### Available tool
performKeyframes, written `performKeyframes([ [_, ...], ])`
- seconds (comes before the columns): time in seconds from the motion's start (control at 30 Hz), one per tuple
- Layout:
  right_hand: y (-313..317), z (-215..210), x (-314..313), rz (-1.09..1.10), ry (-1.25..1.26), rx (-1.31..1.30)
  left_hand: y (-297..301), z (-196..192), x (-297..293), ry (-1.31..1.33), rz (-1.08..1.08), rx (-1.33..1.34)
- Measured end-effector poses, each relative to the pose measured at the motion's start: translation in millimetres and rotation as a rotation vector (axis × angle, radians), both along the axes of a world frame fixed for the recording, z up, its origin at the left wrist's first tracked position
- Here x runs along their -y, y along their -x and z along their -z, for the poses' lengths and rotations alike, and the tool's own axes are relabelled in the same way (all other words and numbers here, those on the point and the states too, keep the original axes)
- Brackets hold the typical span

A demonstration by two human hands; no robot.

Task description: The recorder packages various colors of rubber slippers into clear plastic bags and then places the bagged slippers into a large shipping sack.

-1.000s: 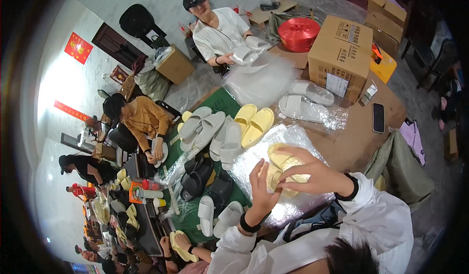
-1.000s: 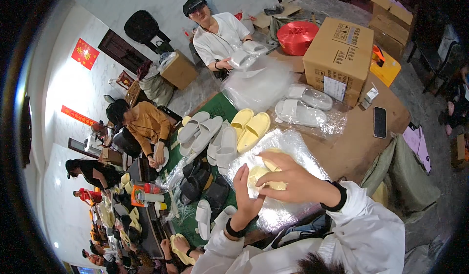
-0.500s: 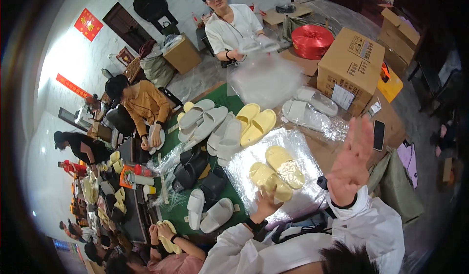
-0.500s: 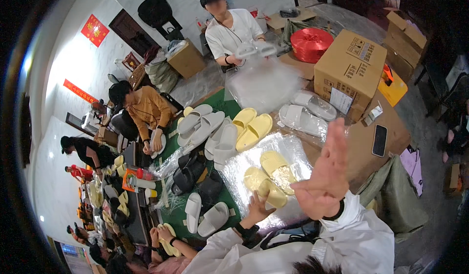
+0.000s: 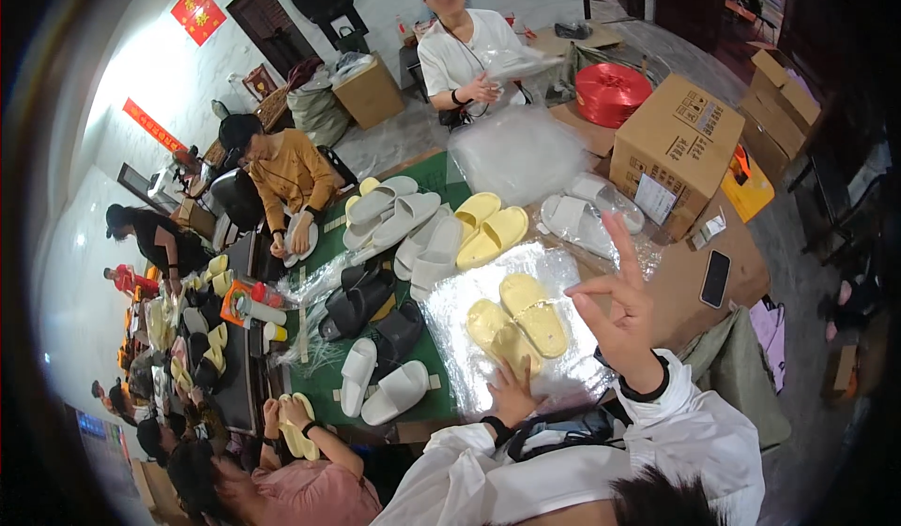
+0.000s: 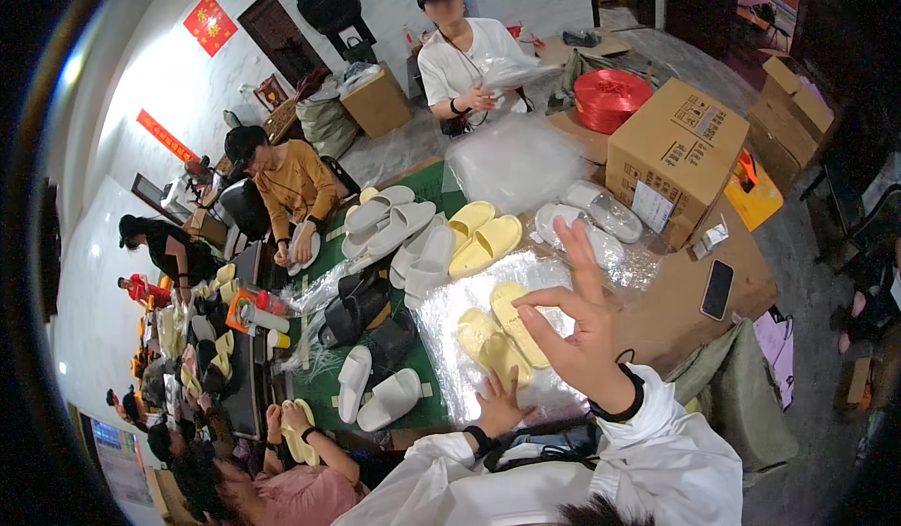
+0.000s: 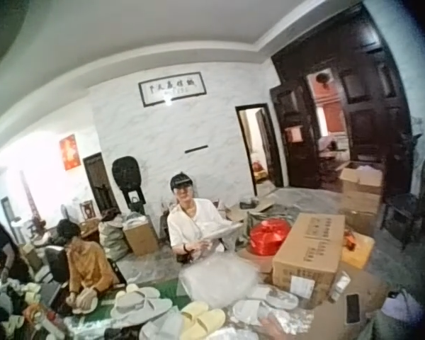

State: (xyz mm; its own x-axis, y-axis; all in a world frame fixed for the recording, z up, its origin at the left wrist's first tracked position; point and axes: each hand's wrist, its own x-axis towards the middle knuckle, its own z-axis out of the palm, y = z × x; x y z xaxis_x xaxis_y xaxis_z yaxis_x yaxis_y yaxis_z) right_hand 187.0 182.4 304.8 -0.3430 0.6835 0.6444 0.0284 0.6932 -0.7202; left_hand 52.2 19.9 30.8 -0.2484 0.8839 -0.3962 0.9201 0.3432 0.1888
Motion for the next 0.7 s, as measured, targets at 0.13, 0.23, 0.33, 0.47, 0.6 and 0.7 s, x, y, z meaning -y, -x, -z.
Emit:
performKeyframes([
  [0.13, -6, -22, 16, 0.097, -0.043, -0.002, 1, 36, 18, -0.171, -0.014, -0.059],
  [0.23, -2, -4, 17, -0.291, -0.028, -0.42, 7, 37, 20, -0.29, -0.077, 0.001],
  [0.33, 14, -9, -2, -0.4, 0.185, 0.142, 15, 29, 22, -0.376, -0.159, -0.029],
  [0.47, 20, 76, -7, -0.474, 0.095, 1.265, 18, 8, 10, -0.311, -0.225, 0.017],
  [0.6, 24, 82, -2, -0.54, 0.202, 1.029, 16, 6, 14, -0.359, -0.264, 0.083],
  [0.7, 27, 51, -2, -0.089, -0.179, 0.24, 20, 18, 15, -0.401, -0.299, 0.151],
])
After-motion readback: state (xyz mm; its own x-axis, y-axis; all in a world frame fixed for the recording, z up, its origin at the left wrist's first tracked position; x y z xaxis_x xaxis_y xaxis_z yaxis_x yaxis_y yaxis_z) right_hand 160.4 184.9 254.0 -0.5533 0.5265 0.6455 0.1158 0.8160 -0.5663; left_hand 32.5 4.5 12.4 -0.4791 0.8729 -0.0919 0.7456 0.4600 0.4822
